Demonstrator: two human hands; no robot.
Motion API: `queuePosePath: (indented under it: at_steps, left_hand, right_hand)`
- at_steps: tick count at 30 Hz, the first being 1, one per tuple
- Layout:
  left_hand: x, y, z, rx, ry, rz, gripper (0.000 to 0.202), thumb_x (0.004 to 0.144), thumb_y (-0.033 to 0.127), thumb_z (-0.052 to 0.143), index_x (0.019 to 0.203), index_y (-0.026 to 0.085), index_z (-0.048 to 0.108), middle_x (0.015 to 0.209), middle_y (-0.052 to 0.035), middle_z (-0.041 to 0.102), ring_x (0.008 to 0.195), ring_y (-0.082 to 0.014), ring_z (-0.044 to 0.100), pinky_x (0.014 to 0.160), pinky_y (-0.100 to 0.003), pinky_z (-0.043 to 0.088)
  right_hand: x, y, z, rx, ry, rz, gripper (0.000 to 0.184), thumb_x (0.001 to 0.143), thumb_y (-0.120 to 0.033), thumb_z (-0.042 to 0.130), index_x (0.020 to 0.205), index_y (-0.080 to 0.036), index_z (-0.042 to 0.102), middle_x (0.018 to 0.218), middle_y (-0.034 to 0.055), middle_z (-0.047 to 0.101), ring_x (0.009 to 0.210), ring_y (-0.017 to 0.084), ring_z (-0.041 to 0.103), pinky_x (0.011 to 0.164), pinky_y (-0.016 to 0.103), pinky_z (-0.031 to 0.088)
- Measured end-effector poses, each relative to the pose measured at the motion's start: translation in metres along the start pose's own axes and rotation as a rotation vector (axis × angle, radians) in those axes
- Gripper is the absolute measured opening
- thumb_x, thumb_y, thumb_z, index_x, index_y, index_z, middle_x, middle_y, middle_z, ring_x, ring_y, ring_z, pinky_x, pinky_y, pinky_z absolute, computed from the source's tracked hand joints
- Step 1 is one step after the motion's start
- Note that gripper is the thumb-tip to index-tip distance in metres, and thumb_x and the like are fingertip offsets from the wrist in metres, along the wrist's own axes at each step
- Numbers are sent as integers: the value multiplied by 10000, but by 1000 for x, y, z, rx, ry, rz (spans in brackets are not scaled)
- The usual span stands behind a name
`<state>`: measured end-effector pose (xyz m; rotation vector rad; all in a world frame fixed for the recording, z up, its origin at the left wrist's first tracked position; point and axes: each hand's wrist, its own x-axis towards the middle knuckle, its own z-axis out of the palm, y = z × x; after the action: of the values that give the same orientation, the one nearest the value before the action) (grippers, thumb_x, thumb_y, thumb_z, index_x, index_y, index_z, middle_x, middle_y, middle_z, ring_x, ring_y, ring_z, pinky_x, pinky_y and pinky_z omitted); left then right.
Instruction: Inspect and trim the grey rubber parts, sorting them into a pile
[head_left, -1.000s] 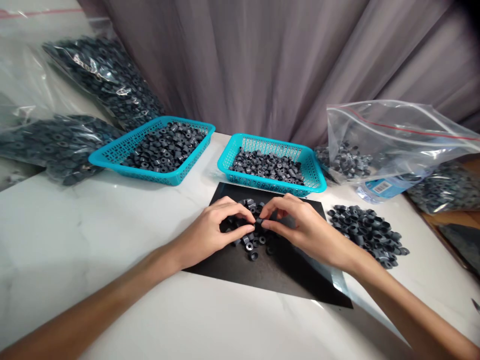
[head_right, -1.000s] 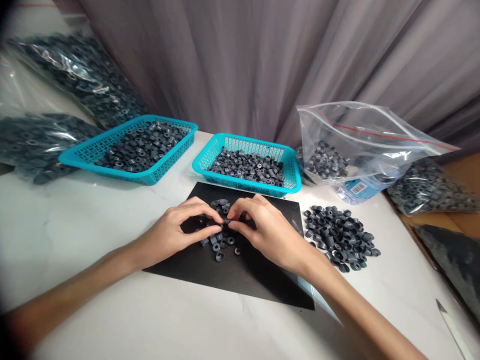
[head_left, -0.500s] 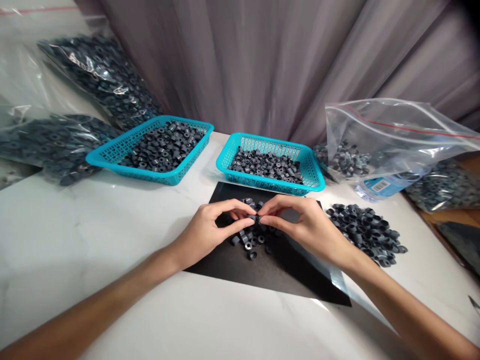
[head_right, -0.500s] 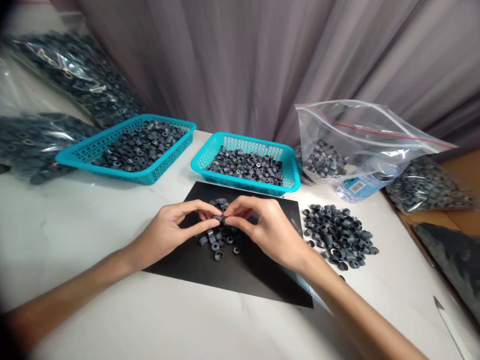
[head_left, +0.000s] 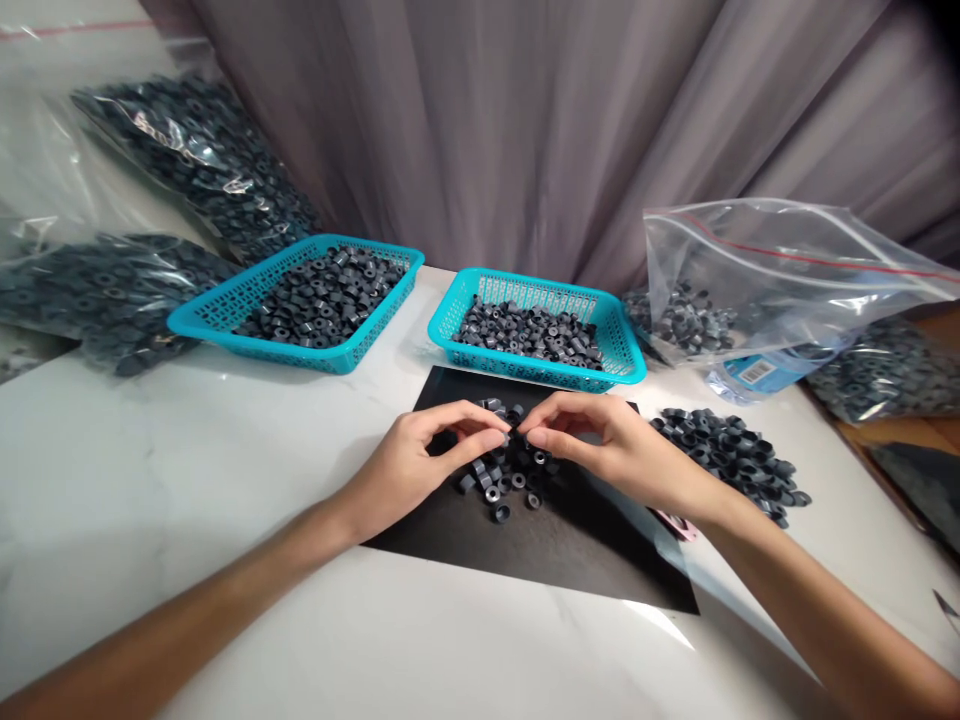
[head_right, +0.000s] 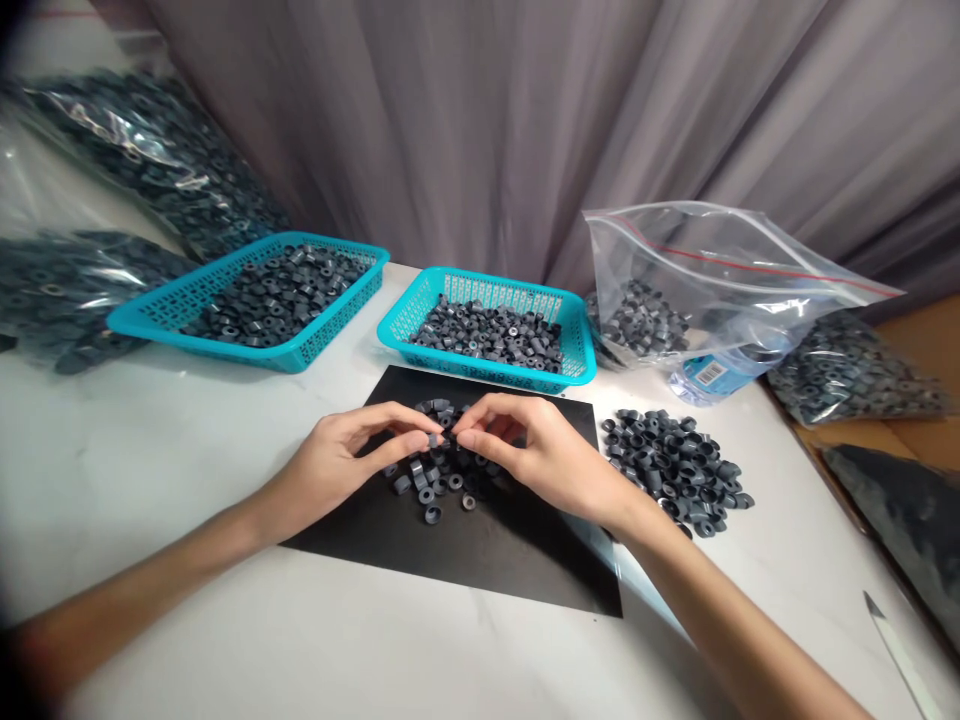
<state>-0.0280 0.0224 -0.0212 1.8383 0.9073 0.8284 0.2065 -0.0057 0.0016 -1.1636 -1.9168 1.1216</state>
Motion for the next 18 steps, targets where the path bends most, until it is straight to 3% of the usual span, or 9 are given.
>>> queuePosePath:
  at_steps: [3, 6, 11, 18]
  left_hand:
    - [2, 4, -3, -84, 57, -56, 226, 918, 402, 631, 869, 200, 719, 877, -7, 710, 826, -143, 624, 786, -249, 486]
    - [3, 9, -8, -225, 68, -143, 190, 888, 392, 675, 906, 205, 706, 888, -2, 690, 772, -120, 591, 716, -225, 472]
    - [2, 11, -10, -340, 27, -232, 249, 891, 379, 674, 1099, 247, 710, 915, -9, 708, 835, -128, 621, 774, -239, 481]
    - [1, 9, -4, -420, -33, -306, 254, 871, 411, 696, 976, 194, 776, 966, -60, 771, 917, -171, 686, 850, -276, 528]
  right_hand:
    - [1, 2, 2, 101, -21, 55, 303, 917, -487, 632, 976, -197, 699, 935, 32, 680, 762, 152, 599, 606, 257, 528]
    - [1, 5, 4, 179, -33, 73, 300, 893, -485, 664, 926, -187, 681, 855, 9, 619, 699, 127, 556, 555, 233, 526]
    - [2, 9, 5, 239, -12, 51, 301, 878, -481, 682, 940, -187, 680, 829, 8, 611, 679, 124, 552, 519, 227, 523]
    - [2, 9, 3, 228, -27, 33, 314, 853, -400, 736, 1094, -200, 717, 990, 58, 701, 753, 147, 611, 597, 268, 555]
